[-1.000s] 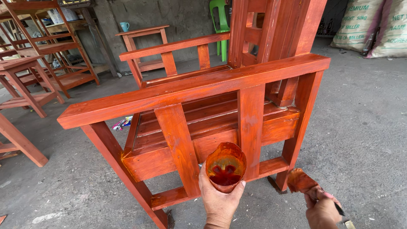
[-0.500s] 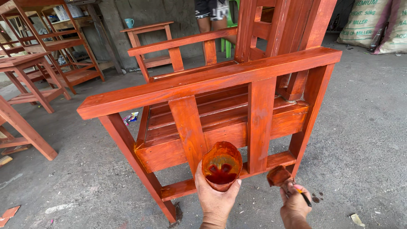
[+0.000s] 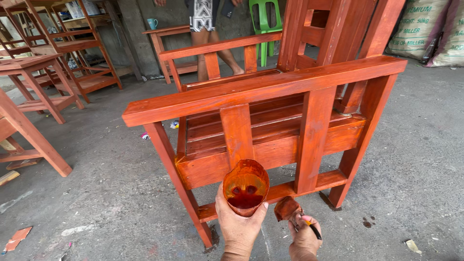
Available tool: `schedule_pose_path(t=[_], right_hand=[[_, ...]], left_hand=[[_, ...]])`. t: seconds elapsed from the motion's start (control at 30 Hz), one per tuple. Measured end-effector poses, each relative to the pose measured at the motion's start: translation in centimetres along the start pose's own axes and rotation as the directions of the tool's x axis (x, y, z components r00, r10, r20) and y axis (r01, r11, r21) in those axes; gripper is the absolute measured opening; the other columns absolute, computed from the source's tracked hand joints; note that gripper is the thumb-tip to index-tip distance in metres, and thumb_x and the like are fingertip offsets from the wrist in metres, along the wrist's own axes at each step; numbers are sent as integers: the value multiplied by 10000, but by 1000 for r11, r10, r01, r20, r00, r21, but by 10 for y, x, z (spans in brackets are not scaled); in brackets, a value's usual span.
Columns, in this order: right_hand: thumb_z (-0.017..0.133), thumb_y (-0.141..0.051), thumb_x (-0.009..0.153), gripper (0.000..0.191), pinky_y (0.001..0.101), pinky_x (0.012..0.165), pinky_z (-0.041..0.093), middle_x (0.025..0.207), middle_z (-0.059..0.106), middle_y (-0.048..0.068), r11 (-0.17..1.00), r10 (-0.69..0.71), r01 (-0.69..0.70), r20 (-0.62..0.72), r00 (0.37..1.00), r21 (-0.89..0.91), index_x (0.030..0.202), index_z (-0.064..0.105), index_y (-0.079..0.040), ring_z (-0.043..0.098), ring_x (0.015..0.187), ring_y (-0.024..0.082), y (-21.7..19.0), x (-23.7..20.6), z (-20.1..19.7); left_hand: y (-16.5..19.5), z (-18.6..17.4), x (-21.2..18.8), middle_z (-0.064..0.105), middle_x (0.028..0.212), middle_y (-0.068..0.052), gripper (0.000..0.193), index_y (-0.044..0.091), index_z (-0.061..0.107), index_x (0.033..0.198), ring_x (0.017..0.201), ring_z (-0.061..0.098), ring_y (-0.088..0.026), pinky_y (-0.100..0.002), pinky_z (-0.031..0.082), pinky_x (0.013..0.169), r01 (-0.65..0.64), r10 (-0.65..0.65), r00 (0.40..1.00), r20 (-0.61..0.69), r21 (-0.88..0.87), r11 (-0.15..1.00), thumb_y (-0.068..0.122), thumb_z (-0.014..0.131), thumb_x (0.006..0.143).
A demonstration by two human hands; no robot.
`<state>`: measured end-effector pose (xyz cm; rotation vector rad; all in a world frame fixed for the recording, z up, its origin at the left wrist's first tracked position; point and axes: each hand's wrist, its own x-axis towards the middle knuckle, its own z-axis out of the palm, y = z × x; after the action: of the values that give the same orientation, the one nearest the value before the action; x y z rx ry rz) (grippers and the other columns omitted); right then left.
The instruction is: The person applies reddish-brown paint to a wooden chair using a brush. They repeatedly dip the brush into a small container and coat the chair's frame and slats.
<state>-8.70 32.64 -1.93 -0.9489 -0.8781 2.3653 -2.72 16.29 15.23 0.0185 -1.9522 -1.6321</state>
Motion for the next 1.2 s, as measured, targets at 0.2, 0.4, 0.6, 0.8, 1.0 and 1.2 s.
schedule_pose_path(t=[0.2, 0.4, 0.6, 0.8, 1.0, 1.2], right_hand=[[662, 44, 913, 180, 402, 844, 601, 971, 674, 81, 1000, 21, -20, 50, 999, -14, 970, 565, -97, 685, 893, 218, 36, -43, 20], [694, 44, 895, 167, 414, 760, 630, 959, 673, 97, 999, 22, -20, 32, 999, -41, 980, 593, -58, 690, 846, 237, 64, -77, 43], [695, 5, 901, 182, 401, 749, 606, 965, 697, 116, 983, 181, -180, 33, 983, -27, 990, 568, -90, 694, 831, 247, 93, -125, 61], [688, 10, 903, 166, 388, 779, 629, 939, 704, 107, 972, 214, -201, 103, 971, -125, 1000, 578, -67, 706, 836, 212, 110, -164, 79], [677, 39, 883, 144, 455, 763, 653, 938, 702, 161, 916, 274, -176, 241, 931, -361, 1000, 628, -30, 714, 836, 263, 110, -154, 66], [711, 39, 844, 164, 514, 760, 650, 981, 715, 143, 933, 196, -111, 226, 954, -341, 971, 652, -45, 726, 876, 286, 84, -108, 35]], left_hand=[[-3, -35, 5, 527, 1309, -149, 1090, 55, 373, 1432, 1236, 598, -268, -400, 522, 1049, -16, 18, 999, -35, 48, 999, 122, 966, 521], [-10, -60, 18, 525, 1301, -158, 1150, 61, 378, 1452, 1235, 573, -291, -419, 493, 1045, -5, 16, 994, -106, 109, 994, 145, 989, 482], [-16, -84, 20, 552, 1290, -160, 1076, 59, 422, 1408, 1230, 590, -305, -429, 492, 1049, -44, 58, 986, -155, 91, 995, 144, 976, 490], [-24, -107, 23, 559, 1287, -153, 1067, 54, 411, 1416, 1224, 610, -297, -427, 517, 1039, -24, 33, 982, -187, 49, 999, 152, 965, 509], [-22, -106, 24, 538, 1291, -164, 1086, 49, 387, 1425, 1227, 596, -302, -434, 508, 1043, -17, 22, 987, -160, 34, 999, 154, 968, 514], [-16, -97, 20, 570, 1296, -159, 1065, 55, 421, 1413, 1232, 603, -306, -436, 491, 1063, -102, 103, 978, -182, 18, 995, 148, 969, 505]])
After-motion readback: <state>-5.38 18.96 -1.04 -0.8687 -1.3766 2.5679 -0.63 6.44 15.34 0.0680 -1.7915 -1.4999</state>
